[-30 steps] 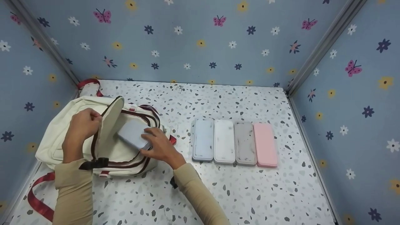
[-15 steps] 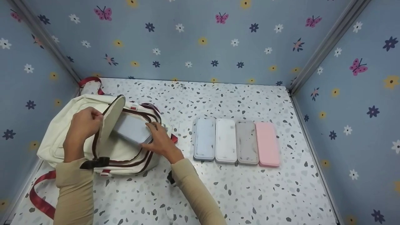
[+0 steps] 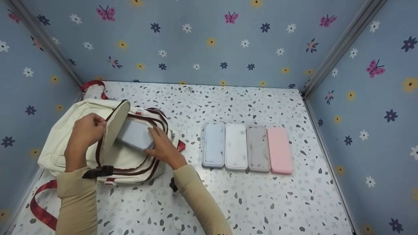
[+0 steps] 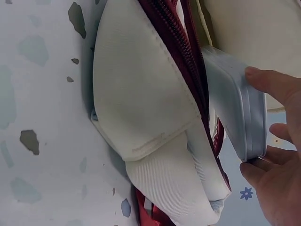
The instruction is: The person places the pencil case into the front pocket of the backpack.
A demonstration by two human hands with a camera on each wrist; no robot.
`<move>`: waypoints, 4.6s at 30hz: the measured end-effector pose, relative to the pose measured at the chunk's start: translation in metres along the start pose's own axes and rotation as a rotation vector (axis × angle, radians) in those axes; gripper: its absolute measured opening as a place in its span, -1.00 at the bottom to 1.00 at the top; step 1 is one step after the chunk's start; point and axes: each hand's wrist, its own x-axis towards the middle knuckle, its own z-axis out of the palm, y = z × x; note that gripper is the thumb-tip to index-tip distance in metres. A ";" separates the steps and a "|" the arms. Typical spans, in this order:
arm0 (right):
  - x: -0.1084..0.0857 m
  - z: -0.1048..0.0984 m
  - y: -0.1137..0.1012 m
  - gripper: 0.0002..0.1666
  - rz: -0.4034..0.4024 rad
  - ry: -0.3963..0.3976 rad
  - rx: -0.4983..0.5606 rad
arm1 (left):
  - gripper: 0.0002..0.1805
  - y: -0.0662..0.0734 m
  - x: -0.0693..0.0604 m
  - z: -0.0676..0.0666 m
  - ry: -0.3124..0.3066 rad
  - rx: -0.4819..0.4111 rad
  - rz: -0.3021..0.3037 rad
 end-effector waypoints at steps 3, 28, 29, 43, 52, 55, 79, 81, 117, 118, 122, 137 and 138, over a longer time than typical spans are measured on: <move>0.004 0.003 -0.003 0.00 0.002 -0.013 -0.022 | -0.78 -0.001 -0.001 0.000 0.001 -0.002 -0.006; 0.042 0.019 -0.011 0.02 0.015 -0.048 -0.049 | -0.78 -0.005 0.002 -0.002 0.005 0.039 -0.016; 0.042 0.020 -0.011 0.01 0.016 -0.049 -0.053 | -0.78 -0.006 0.002 -0.002 0.006 0.042 -0.011; 0.046 0.037 -0.008 0.05 0.071 -0.040 -0.020 | -0.77 -0.009 -0.001 0.002 -0.010 0.047 0.001; 0.048 0.042 -0.014 -0.28 0.144 0.058 0.020 | -0.77 -0.010 0.000 -0.001 -0.009 0.045 0.003; 0.049 0.041 -0.017 -0.32 0.199 0.055 0.059 | -0.77 -0.010 0.000 -0.001 -0.004 0.043 0.005; 0.052 0.056 -0.033 -0.25 0.265 -0.146 0.446 | -0.78 -0.008 -0.001 -0.003 -0.003 0.046 -0.004; 0.053 0.058 -0.032 -0.24 0.251 -0.156 0.472 | -0.78 -0.009 -0.001 -0.003 0.002 0.048 -0.002; -0.002 -0.006 -0.008 -0.36 0.071 0.128 0.360 | -0.75 -0.018 -0.003 -0.007 -0.006 0.019 -0.031; -0.006 -0.007 -0.008 -0.36 0.062 0.144 0.355 | -0.75 -0.018 -0.003 -0.007 -0.004 0.018 -0.029; -0.019 -0.014 -0.006 -0.35 0.057 0.186 0.328 | -0.76 -0.017 -0.003 -0.007 0.004 0.020 -0.027; -0.059 -0.036 0.007 -0.33 0.041 0.392 0.288 | -0.77 -0.018 -0.004 -0.007 -0.006 0.011 -0.030; -0.062 -0.038 0.009 -0.33 0.040 0.409 0.289 | -0.77 -0.018 -0.004 -0.007 -0.005 0.011 -0.029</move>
